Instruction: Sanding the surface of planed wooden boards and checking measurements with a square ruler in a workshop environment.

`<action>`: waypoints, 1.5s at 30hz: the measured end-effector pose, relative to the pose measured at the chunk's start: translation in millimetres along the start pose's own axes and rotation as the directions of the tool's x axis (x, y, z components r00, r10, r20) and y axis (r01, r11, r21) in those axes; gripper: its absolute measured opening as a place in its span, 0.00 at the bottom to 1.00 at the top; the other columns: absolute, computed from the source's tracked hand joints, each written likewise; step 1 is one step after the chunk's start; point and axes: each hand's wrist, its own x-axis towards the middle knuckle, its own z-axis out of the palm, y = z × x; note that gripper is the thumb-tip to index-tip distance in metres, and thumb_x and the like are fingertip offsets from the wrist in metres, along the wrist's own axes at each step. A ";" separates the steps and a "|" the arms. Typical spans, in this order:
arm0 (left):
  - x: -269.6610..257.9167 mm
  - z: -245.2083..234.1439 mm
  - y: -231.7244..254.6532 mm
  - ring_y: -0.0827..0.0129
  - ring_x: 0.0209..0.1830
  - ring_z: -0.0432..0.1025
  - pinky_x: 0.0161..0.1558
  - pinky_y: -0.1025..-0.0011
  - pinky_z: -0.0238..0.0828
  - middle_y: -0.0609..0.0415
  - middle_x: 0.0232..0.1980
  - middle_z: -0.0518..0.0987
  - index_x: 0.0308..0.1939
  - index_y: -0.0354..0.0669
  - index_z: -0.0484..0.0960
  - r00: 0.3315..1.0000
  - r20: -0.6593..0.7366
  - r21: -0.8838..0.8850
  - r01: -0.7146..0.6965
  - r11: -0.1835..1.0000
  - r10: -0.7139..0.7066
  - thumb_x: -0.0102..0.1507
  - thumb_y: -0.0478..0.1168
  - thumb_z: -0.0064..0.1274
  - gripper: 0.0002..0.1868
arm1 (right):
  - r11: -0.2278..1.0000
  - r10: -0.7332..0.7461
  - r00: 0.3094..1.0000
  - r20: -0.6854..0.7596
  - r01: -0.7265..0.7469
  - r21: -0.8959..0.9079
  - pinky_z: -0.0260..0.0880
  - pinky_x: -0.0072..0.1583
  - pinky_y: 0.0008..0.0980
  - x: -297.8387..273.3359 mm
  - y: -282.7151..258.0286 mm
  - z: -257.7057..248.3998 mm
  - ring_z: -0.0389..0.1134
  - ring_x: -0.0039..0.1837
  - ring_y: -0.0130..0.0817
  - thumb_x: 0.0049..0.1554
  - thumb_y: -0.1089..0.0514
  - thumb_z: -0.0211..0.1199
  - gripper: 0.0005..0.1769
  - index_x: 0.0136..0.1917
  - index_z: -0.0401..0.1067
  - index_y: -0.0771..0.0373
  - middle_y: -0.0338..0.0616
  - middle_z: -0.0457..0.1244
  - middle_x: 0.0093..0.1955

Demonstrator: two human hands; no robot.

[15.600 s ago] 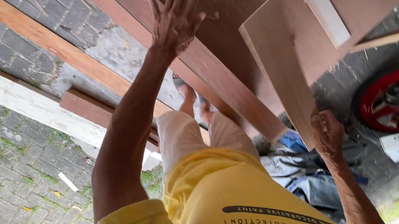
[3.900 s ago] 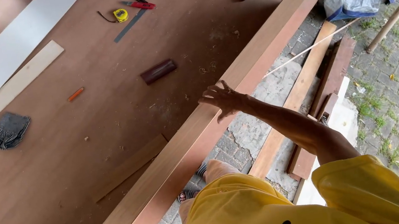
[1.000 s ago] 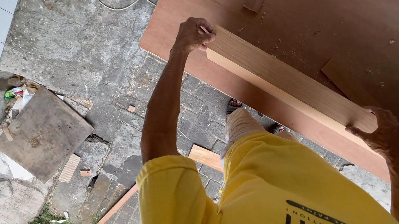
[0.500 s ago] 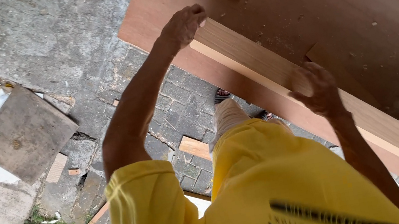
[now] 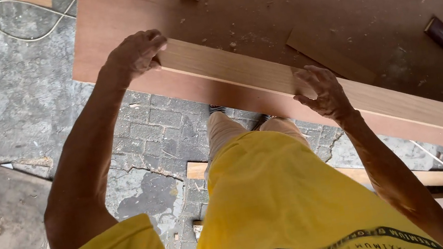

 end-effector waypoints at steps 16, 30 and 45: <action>19.9 -3.5 -9.4 0.57 0.56 0.68 0.58 0.62 0.71 0.49 0.58 0.78 0.63 0.46 0.74 0.992 0.123 0.403 -0.069 0.913 0.021 0.54 0.60 0.68 0.39 | 0.993 -0.120 0.990 -0.078 0.121 0.010 0.67 0.67 0.52 -4.1 3.1 3.0 0.64 0.73 0.54 0.64 0.50 0.67 0.32 0.77 0.65 0.58 0.57 0.63 0.71; 35.7 5.6 -6.4 0.54 0.53 0.69 0.50 0.58 0.73 0.47 0.54 0.78 0.60 0.46 0.70 0.981 0.190 0.193 -0.005 0.981 -0.033 0.55 0.46 0.73 0.35 | 0.993 -0.114 0.990 -0.083 0.114 -0.014 0.69 0.64 0.58 -5.2 1.2 2.2 0.66 0.69 0.61 0.64 0.48 0.65 0.32 0.78 0.64 0.57 0.66 0.63 0.69; 8.5 43.4 14.4 0.56 0.76 0.55 0.61 0.48 0.64 0.55 0.78 0.63 0.71 0.48 0.69 0.969 -0.200 0.281 0.199 0.939 -0.145 0.57 0.40 0.67 0.39 | 0.953 -0.287 0.948 -0.139 0.268 -0.137 0.71 0.65 0.54 -1.6 13.6 9.5 0.65 0.70 0.56 0.65 0.51 0.68 0.33 0.79 0.63 0.59 0.61 0.64 0.68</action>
